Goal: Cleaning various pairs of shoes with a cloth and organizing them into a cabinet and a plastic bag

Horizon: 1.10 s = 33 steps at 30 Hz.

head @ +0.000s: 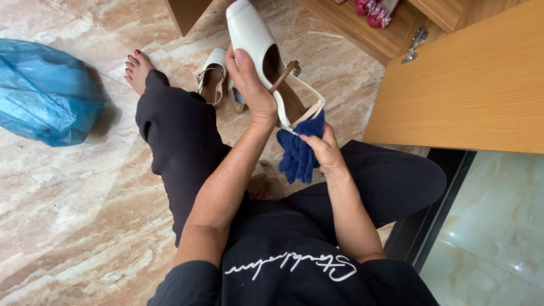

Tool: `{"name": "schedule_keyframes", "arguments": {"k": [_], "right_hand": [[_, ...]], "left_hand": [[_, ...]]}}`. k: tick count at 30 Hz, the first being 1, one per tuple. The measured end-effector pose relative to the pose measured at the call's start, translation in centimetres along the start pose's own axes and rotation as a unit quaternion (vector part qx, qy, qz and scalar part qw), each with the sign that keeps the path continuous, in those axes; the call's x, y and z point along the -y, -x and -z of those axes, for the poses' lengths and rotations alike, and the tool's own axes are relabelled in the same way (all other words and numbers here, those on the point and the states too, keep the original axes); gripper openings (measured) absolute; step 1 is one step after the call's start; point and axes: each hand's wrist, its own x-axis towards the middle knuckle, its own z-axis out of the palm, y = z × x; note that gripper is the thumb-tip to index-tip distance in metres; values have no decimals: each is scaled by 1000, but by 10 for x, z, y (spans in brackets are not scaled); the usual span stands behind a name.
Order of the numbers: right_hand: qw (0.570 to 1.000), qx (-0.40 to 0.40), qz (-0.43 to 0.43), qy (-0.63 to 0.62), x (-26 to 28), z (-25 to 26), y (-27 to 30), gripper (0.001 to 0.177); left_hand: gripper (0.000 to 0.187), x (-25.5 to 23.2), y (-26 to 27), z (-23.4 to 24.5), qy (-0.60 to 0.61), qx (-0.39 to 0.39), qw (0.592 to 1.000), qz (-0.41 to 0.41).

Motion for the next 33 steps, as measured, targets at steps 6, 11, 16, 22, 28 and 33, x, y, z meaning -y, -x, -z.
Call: {"name": "schedule_keyframes", "arguments": {"k": [6,11,16,22,28,33], "right_hand": [[971,-212,76,-78,-11,1,2,24],[937,-153,271,158,52,-22,8,54],[853,-167,350,350,47,-49,0,72],[910,-104,188,353,-5,0,7,59],[961,-106,194,165,52,-8,21,42],[869,-25,294,397,44,-5,4,31]], "left_hand": [[73,14,-2,0,-19,-29,999,5],[72,36,-16,5,249,-117,930,242],[68,82,-4,11,305,-114,887,327],[64,83,-23,13,342,-64,854,386],[64,88,-12,14,325,-34,845,423],[68,57,2,3,347,108,811,459]]}}
